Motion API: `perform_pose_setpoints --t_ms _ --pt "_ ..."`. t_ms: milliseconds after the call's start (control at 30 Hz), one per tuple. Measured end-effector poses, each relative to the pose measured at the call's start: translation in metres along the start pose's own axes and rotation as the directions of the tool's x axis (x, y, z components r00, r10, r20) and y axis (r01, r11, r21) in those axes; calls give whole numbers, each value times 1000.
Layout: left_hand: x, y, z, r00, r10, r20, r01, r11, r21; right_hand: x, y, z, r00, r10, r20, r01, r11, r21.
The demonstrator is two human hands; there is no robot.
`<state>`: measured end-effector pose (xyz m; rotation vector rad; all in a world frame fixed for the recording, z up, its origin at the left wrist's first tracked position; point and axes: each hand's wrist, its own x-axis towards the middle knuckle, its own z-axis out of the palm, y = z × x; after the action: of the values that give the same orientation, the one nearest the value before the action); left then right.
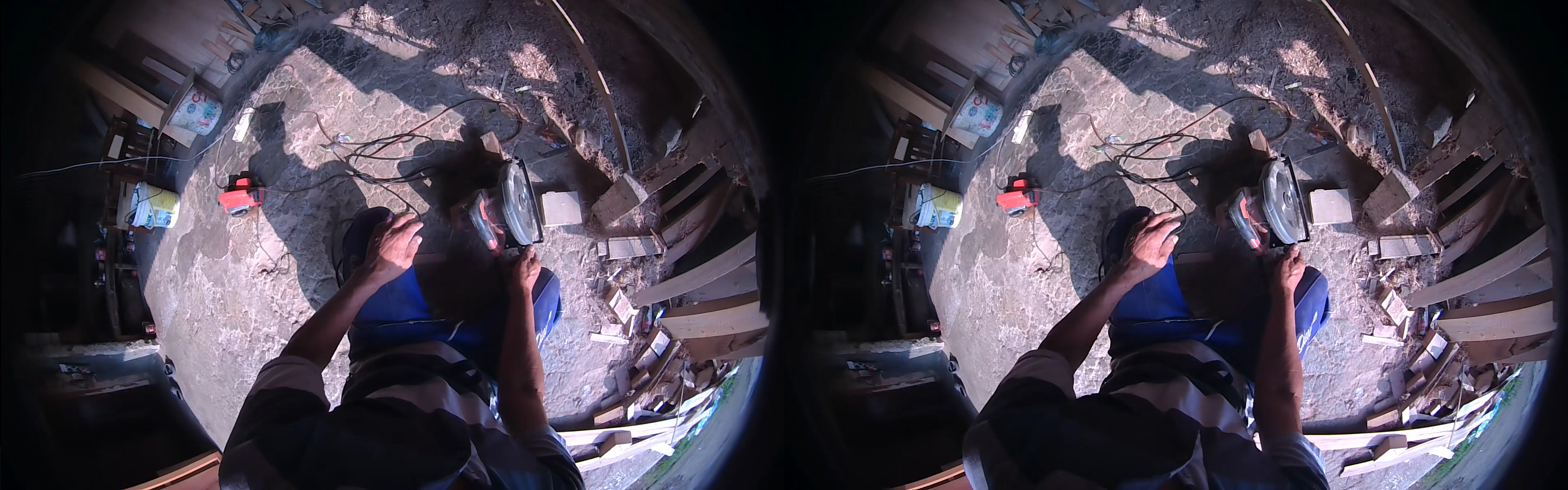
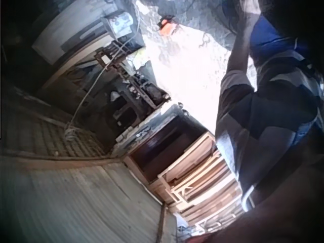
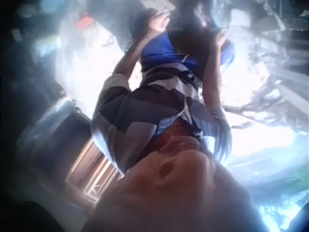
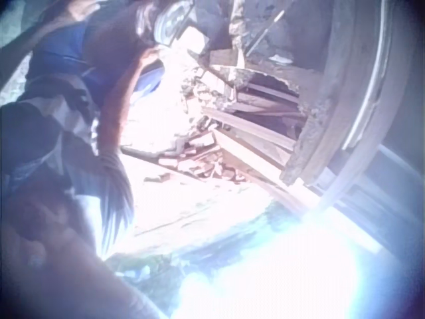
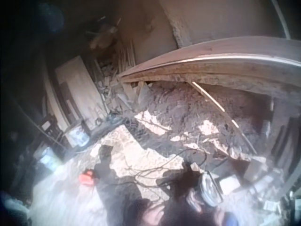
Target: The person plugs in a circular saw, then cuts a long wooden plank on a workbench. After cutting, they unplug the saw, move the cut piece aside, and retrieve a hand saw from a shelf.
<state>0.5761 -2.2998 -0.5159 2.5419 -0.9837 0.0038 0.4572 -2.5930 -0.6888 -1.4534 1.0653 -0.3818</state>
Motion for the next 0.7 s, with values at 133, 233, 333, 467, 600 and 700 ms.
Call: perform_pose_setpoints --t_ms 133,233,333,467,600,700 --pt "-29 -102 -27 815 -488 -311 476 871 -120 8 10 -1 990 133 44 -138 984 115" --pt "-82 -155 4 740 -667 86 671 724 -158 15 20 -6 977 177 121 -187 979 82" --pt "-125 -166 44 449 -710 543 769 -3 -640 4 15 -15 972 169 162 -198 963 184" --pt "-123 -149 51 545 -570 615 373 -492 -787 -48 -28 -19 998 -62 -14 64 982 179" --pt "-76 -139 14 504 -684 528 226 -485 -845 -109 -94 -6 874 -184 450 182 982 50" --pt "-52 -140 -17 525 -725 446 105 -465 -879 -168 -133 8 545 -212 811 456 887 -75"
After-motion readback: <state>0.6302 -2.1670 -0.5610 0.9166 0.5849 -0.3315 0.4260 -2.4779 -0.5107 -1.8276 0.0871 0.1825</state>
